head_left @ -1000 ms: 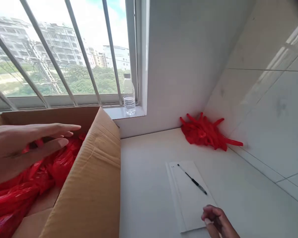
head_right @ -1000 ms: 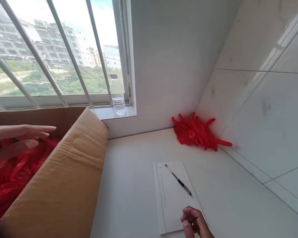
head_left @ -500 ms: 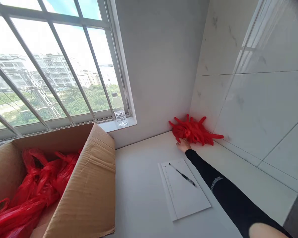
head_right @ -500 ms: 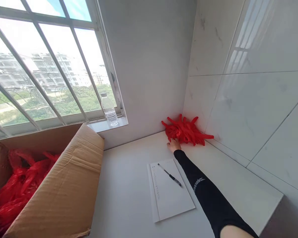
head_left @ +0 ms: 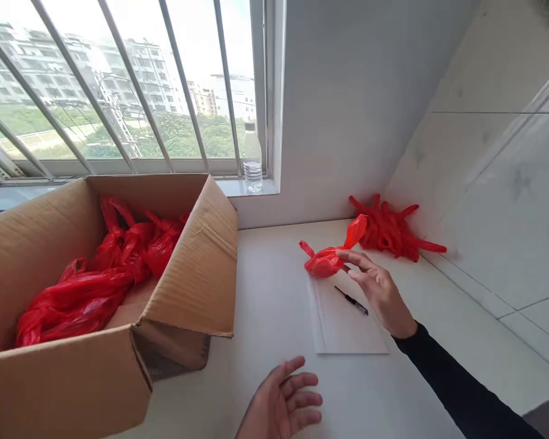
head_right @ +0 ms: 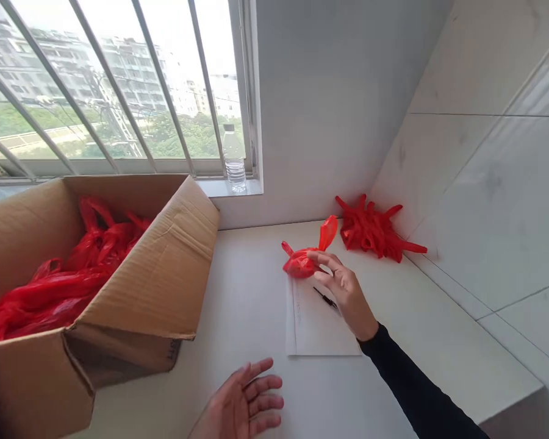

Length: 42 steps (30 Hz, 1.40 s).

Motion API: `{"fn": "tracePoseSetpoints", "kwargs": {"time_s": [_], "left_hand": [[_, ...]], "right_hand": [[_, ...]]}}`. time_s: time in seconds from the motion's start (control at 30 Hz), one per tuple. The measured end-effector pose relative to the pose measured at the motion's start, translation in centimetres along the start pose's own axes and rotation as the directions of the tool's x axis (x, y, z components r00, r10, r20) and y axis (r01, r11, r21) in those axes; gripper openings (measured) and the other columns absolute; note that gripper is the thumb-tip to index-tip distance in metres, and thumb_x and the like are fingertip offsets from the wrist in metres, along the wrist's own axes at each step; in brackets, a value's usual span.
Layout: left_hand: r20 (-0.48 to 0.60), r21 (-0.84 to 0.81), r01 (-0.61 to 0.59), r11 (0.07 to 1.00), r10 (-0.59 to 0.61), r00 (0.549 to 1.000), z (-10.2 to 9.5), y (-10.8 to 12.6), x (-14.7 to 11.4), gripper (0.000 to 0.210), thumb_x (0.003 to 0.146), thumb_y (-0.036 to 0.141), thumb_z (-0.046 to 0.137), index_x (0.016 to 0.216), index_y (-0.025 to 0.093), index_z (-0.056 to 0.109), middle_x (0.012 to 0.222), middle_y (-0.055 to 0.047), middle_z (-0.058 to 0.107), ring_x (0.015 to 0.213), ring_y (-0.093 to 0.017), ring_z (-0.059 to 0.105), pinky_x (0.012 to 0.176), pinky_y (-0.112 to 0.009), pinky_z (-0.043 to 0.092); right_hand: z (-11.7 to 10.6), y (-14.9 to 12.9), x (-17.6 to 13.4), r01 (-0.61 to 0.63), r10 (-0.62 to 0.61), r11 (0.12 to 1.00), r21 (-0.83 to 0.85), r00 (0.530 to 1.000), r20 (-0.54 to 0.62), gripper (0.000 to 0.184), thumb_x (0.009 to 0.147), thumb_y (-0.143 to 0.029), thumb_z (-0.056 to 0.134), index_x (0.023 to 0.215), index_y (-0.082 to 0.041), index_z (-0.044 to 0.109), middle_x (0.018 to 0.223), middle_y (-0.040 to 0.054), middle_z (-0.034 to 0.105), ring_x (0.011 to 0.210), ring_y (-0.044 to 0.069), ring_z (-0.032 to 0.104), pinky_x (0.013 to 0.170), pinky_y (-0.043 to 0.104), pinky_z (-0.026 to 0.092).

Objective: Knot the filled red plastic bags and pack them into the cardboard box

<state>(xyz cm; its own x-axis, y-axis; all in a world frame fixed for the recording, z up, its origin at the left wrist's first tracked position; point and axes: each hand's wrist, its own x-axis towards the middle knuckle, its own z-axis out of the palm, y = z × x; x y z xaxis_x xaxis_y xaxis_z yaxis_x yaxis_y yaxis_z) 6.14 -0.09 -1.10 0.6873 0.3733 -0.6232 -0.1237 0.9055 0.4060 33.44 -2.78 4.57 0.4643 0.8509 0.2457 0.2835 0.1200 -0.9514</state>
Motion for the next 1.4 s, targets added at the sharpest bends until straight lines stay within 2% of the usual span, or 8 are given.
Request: {"fn": "tracePoseSetpoints", "kwargs": {"time_s": [0.1, 0.17, 0.3, 0.5, 0.87, 1.17, 1.27, 1.4], "left_hand": [[0.086, -0.167, -0.136, 0.977, 0.152, 0.985, 2.2, 0.0, 0.9, 0.046, 0.094, 0.051, 0.061, 0.12, 0.014, 0.064, 0.12, -0.02, 0.07, 0.102, -0.03, 0.071, 0.082, -0.046, 0.059], [0.038, -0.205, -0.219, 0.954, 0.232, 0.972, 2.7, -0.1, 1.0, 0.036, 0.096, 0.044, 0.062, 0.123, 0.021, 0.063, 0.127, -0.013, 0.069, 0.105, -0.027, 0.069, 0.084, -0.044, 0.059], [-0.096, -0.136, -0.316, 0.939, 0.305, 0.948, 2.1, -1.5, 0.7, 0.025, 0.094, 0.027, 0.069, 0.118, 0.022, 0.066, 0.122, -0.006, 0.072, 0.106, -0.019, 0.069, 0.087, -0.03, 0.057], [-0.028, 0.081, -0.325, 0.942, 0.328, 0.944, 1.9, -2.1, -1.1, 0.037, 0.093, 0.023, 0.072, 0.129, 0.022, 0.063, 0.132, -0.01, 0.068, 0.124, -0.027, 0.062, 0.099, -0.038, 0.054], [-0.006, 0.25, -0.306, 0.919, 0.318, 0.948, 0.9, -1.2, -2.3, 0.042, 0.085, 0.024, 0.08, 0.125, 0.024, 0.066, 0.129, -0.009, 0.071, 0.122, -0.029, 0.064, 0.106, -0.044, 0.048], [-0.062, 0.267, -0.353, 0.897, 0.381, 0.922, 1.5, -0.8, -2.2, 0.032, 0.094, 0.043, 0.067, 0.121, 0.025, 0.068, 0.129, -0.009, 0.07, 0.124, -0.03, 0.061, 0.1, -0.042, 0.05], [-0.125, 0.293, -0.401, 0.868, 0.451, 0.884, 0.9, -0.3, -2.2, 0.031, 0.093, 0.044, 0.069, 0.119, 0.027, 0.069, 0.125, -0.006, 0.071, 0.122, -0.028, 0.061, 0.1, -0.038, 0.048], [-0.141, 0.364, -0.44, 0.821, 0.516, 0.845, 0.4, 0.4, -2.7, 0.022, 0.085, 0.039, 0.079, 0.102, 0.026, 0.073, 0.104, -0.002, 0.074, 0.107, -0.024, 0.064, 0.091, -0.031, 0.049]], "right_hand": [[0.4, -1.5, -6.5, -0.071, 0.058, 0.997, 0.042, 0.966, 0.253, 0.037, 0.099, -0.037, 0.057, 0.135, -0.036, 0.064, 0.143, 0.0024, 0.054, 0.134, 0.026, 0.052, 0.116, 0.041, 0.042], [0.4, -1.2, -9.7, -0.118, 0.124, 0.992, -0.039, 0.923, 0.365, 0.031, 0.098, -0.036, 0.061, 0.128, -0.036, 0.069, 0.137, 0.0044, 0.058, 0.13, 0.028, 0.053, 0.113, 0.042, 0.044], [1.3, 1.2, -12.5, -0.293, 0.296, 0.954, -0.055, 0.909, 0.293, 0.026, 0.099, -0.045, 0.057, 0.116, -0.03, 0.072, 0.115, 0.0071, 0.068, 0.107, 0.028, 0.063, 0.095, 0.044, 0.055], [4.0, 2.1, -11.3, -0.409, 0.402, 0.912, -0.028, 0.882, 0.247, 0.04, 0.093, -0.053, 0.066, 0.123, -0.026, 0.064, 0.117, 0.0064, 0.068, 0.105, 0.027, 0.064, 0.089, 0.042, 0.055], [5.7, 2.8, -12.6, -0.469, 0.449, 0.877, 0.106, 0.877, 0.17, 0.037, 0.095, -0.053, 0.063, 0.12, -0.025, 0.068, 0.123, 0.0069, 0.07, 0.114, 0.028, 0.065, 0.099, 0.043, 0.053], [5.7, 1.4, -13.0, -0.474, 0.431, 0.876, 0.091, 0.853, 0.295, 0.042, 0.098, -0.051, 0.061, 0.137, -0.034, 0.055, 0.136, 0.0048, 0.063, 0.127, 0.027, 0.058, 0.106, 0.044, 0.048], [4.3, 1.5, -13.1, -0.482, 0.381, 0.842, 0.241, 0.849, 0.366, 0.06, 0.095, -0.063, 0.058, 0.147, -0.037, 0.044, 0.147, 0.0065, 0.055, 0.136, 0.029, 0.051, 0.114, 0.047, 0.043], [2.4, 1.3, -12.5, -0.337, 0.329, 0.837, 0.431, 0.939, 0.094, 0.07, 0.097, -0.078, 0.025, 0.149, -0.035, 0.043, 0.141, 0.0092, 0.061, 0.137, 0.03, 0.051, 0.118, 0.05, 0.037]]}}
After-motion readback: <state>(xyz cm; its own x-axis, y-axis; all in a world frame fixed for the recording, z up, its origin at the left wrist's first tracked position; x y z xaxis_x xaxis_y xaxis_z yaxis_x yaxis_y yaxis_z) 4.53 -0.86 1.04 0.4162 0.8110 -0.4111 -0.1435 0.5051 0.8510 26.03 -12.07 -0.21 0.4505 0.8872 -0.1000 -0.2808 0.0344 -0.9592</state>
